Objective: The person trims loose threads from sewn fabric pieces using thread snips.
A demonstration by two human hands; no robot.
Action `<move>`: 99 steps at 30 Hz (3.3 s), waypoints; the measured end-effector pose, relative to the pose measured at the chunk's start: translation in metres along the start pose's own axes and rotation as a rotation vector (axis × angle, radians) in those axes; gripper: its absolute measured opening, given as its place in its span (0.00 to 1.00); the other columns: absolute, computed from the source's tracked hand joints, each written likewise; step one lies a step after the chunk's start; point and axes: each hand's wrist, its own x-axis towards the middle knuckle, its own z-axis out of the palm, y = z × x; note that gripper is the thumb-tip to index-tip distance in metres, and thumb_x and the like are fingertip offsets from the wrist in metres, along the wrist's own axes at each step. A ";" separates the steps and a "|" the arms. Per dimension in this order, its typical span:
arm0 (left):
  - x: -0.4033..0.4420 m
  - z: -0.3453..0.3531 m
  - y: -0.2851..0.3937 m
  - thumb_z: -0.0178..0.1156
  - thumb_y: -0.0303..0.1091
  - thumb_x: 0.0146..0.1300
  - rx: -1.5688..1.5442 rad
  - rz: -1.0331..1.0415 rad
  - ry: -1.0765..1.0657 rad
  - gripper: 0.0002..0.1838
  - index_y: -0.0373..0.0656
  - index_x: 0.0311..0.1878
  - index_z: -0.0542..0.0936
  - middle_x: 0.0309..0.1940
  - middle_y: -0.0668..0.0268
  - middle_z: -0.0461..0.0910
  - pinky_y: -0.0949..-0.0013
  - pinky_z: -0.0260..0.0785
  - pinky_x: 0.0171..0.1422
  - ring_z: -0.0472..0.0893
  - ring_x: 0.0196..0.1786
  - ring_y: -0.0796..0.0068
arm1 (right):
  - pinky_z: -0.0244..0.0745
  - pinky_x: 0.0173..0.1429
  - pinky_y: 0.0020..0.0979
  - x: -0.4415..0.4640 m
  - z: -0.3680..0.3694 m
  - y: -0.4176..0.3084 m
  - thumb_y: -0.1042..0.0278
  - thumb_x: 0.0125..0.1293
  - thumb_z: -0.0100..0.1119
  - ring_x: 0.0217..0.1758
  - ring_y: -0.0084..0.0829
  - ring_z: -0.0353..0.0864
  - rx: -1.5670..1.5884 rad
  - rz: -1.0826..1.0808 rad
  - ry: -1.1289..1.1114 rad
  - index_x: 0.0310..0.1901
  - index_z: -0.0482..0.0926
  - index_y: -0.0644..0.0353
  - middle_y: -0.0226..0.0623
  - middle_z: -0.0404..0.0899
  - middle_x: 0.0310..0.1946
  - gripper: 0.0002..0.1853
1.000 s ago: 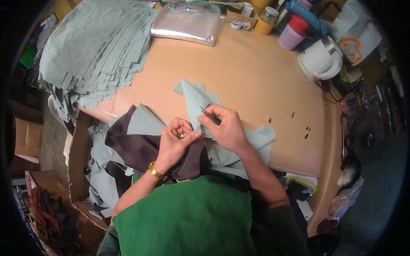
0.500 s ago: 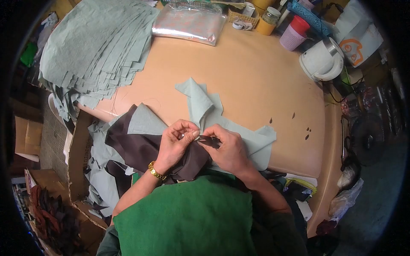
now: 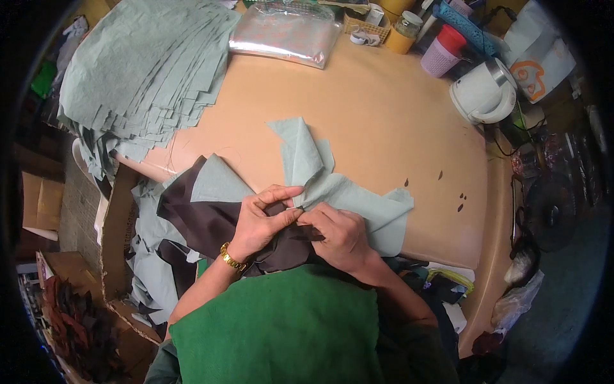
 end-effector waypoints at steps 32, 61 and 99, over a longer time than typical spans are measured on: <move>0.002 0.001 0.002 0.69 0.20 0.58 0.060 0.001 -0.178 0.20 0.41 0.55 0.85 0.41 0.69 0.81 0.76 0.70 0.51 0.75 0.39 0.82 | 0.75 0.33 0.33 -0.024 -0.033 -0.002 0.74 0.55 0.72 0.29 0.32 0.82 0.036 0.395 -0.025 0.45 0.79 0.60 0.37 0.78 0.30 0.16; 0.004 -0.001 0.003 0.67 0.19 0.57 0.073 -0.024 -0.166 0.22 0.38 0.56 0.84 0.40 0.69 0.79 0.77 0.69 0.51 0.74 0.41 0.82 | 0.61 0.33 0.34 0.009 -0.033 0.008 0.64 0.56 0.70 0.29 0.29 0.75 -0.366 -0.050 -0.070 0.46 0.81 0.49 0.27 0.71 0.29 0.15; 0.007 -0.001 0.004 0.69 0.20 0.56 0.070 -0.117 -0.198 0.20 0.37 0.54 0.84 0.39 0.71 0.79 0.78 0.70 0.49 0.73 0.38 0.85 | 0.56 0.26 0.29 0.009 -0.023 0.021 0.68 0.50 0.68 0.25 0.22 0.69 -0.449 -0.398 0.007 0.43 0.85 0.54 0.22 0.79 0.33 0.15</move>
